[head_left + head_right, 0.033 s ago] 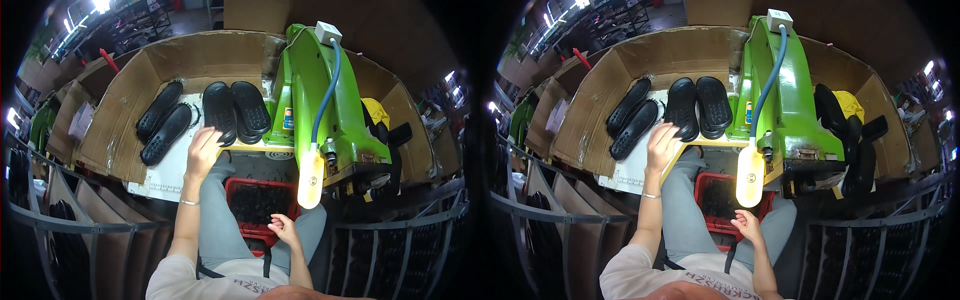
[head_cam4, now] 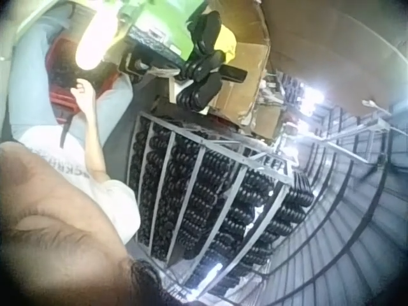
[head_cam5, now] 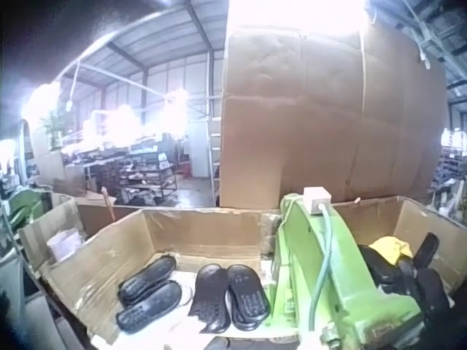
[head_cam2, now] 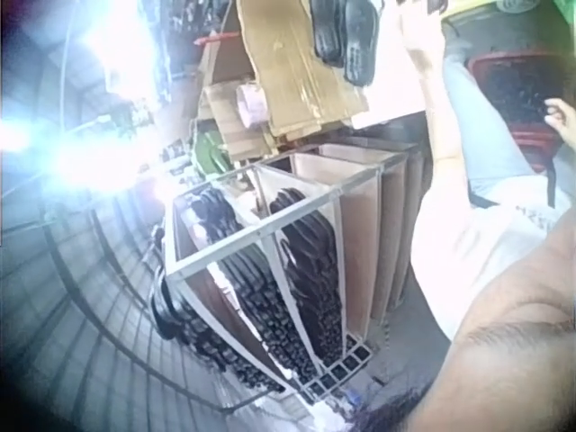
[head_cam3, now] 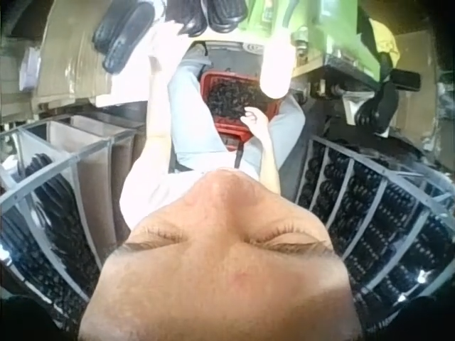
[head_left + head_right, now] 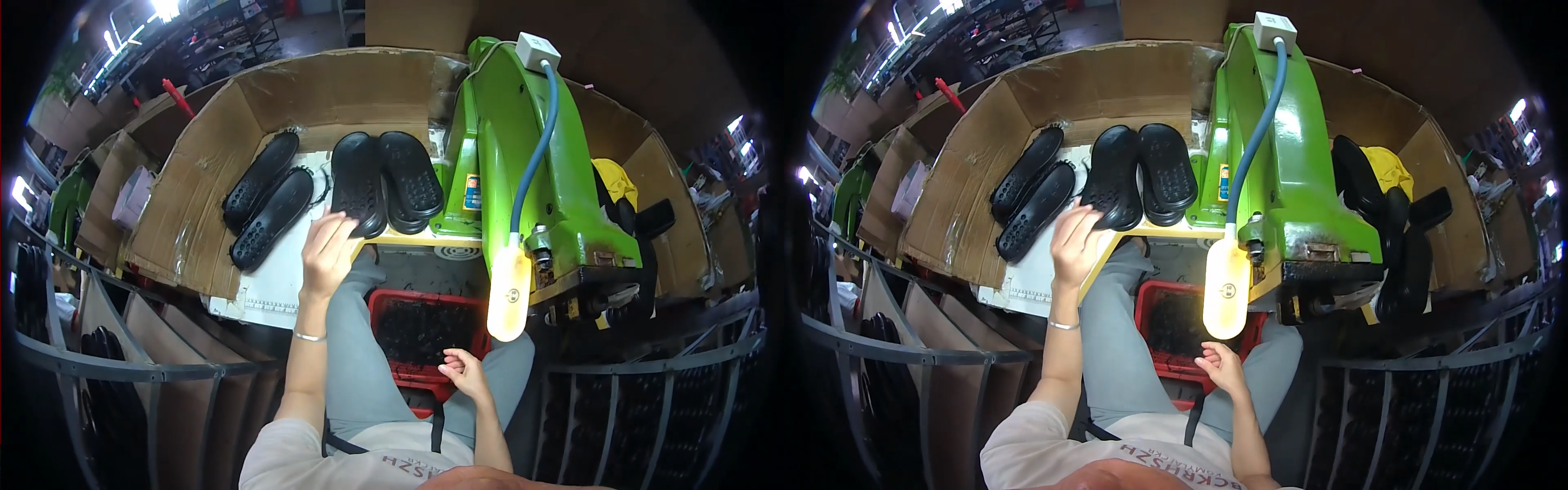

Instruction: The recorder is processing the edges of shoe soles using an industrial buffing/trimming machine.

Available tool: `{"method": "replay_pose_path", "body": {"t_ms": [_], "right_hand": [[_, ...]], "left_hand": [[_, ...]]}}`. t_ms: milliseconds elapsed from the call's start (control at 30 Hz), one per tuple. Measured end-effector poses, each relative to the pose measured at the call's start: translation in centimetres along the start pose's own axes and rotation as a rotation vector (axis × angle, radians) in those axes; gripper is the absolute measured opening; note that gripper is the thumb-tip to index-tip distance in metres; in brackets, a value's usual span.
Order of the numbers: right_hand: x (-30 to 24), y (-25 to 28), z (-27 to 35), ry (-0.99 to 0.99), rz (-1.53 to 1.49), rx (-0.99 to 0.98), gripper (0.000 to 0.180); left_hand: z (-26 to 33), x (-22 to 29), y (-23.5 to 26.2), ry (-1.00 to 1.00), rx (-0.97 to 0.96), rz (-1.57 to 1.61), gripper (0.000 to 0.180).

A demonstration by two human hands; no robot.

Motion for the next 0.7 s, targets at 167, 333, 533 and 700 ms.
{"method": "replay_pose_path", "body": {"t_ms": [167, 333, 533, 700], "right_hand": [[-0.1, -0.9, -1.0, -0.025, 0.044, -0.060, 0.042], [-1.6, -1.8, -2.8, -0.018, -0.273, -0.037, 0.072], [-11.3, -2.7, -2.5, 0.203, -0.960, -0.312, 0.093], [-6.4, -5.8, -0.9, -0.058, -0.677, -0.405, 0.021]], "left_hand": [[2.3, 5.1, 7.0, -0.073, 0.147, -0.021, 0.013], [4.3, 5.2, 17.3, 0.286, 0.423, 0.260, 0.031], [5.8, 4.2, 14.2, 0.486, 0.016, 0.847, 0.051], [6.6, 1.3, 10.8, 0.679, -0.140, 0.916, 0.056]]}}
Point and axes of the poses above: each hand's wrist, its own z-axis away from the middle knuckle, its own y-axis out of the back of the hand, x = y × z, the point moved 10 cm from there along -z, towards the middle knuckle, and after that the axes turned 6 degrees about -z, right-handed, at the moved point
